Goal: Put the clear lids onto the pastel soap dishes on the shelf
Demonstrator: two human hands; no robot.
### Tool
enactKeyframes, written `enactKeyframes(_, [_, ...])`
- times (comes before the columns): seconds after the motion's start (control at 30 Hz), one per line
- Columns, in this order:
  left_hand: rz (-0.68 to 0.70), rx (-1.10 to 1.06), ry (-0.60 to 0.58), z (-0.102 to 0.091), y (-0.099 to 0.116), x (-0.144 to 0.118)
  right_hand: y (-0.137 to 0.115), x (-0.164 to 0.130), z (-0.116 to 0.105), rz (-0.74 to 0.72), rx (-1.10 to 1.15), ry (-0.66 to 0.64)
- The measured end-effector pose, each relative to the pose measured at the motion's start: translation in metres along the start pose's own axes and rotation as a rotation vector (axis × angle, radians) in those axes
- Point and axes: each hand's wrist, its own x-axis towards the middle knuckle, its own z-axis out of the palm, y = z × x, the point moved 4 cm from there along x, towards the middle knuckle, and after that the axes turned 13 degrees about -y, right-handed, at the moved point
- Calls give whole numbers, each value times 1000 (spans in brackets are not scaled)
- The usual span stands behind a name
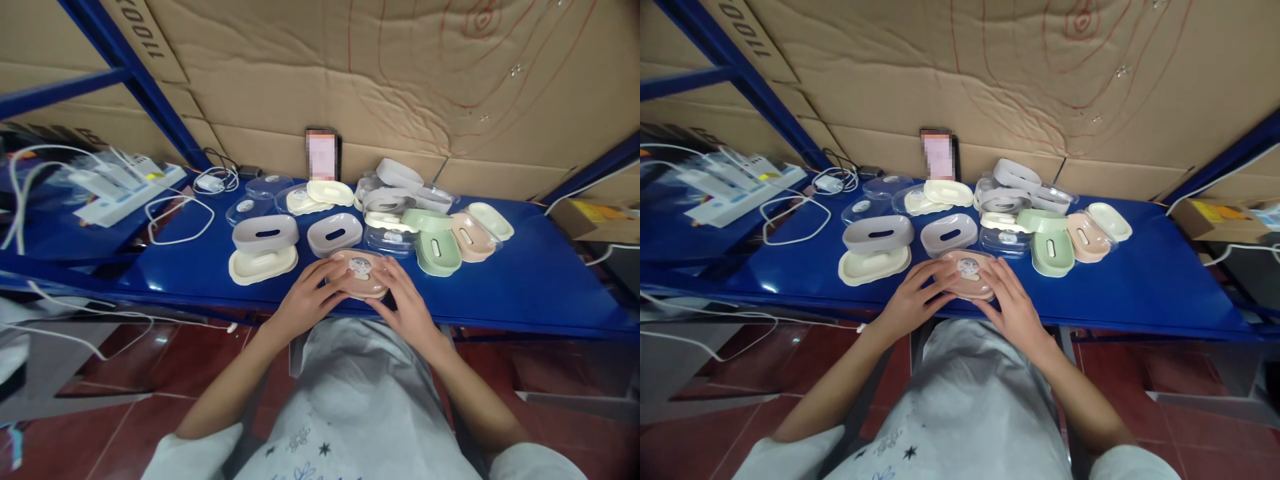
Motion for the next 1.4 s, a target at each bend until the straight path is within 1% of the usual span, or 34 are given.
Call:
enactKeyframes(0.13, [-17,-3,-23,3,1,-4,-1,-1,0,4,-20,22])
enactKeyframes(0.3, [-58,-53,-55,5,-1,-4,-6,-2,0,-4,-113,90])
enactKeyframes(0.47, [-113,-87,-123,7,-3,-4,-7,-2,-2,-9,-171,95])
enactKeyframes(0.7, [-97,-72,-129,4,0,-2,-4,-6,1,-20,-192,152])
enactKeyframes(0.9, [-139,-88,-110,3,0,-2,-4,1,-3,25,-40,82])
enactKeyframes(1.07, [-180,-91,-114,8,-5,-4,-1,4,0,44,-63,-28])
enactKeyframes(1.27, [-158,-80,-65,9,-9,-3,1,6,2,68,-46,-51])
enactKeyframes(1.4, [-136,-94,-39,6,-7,-4,1,7,-2,95,-44,-70])
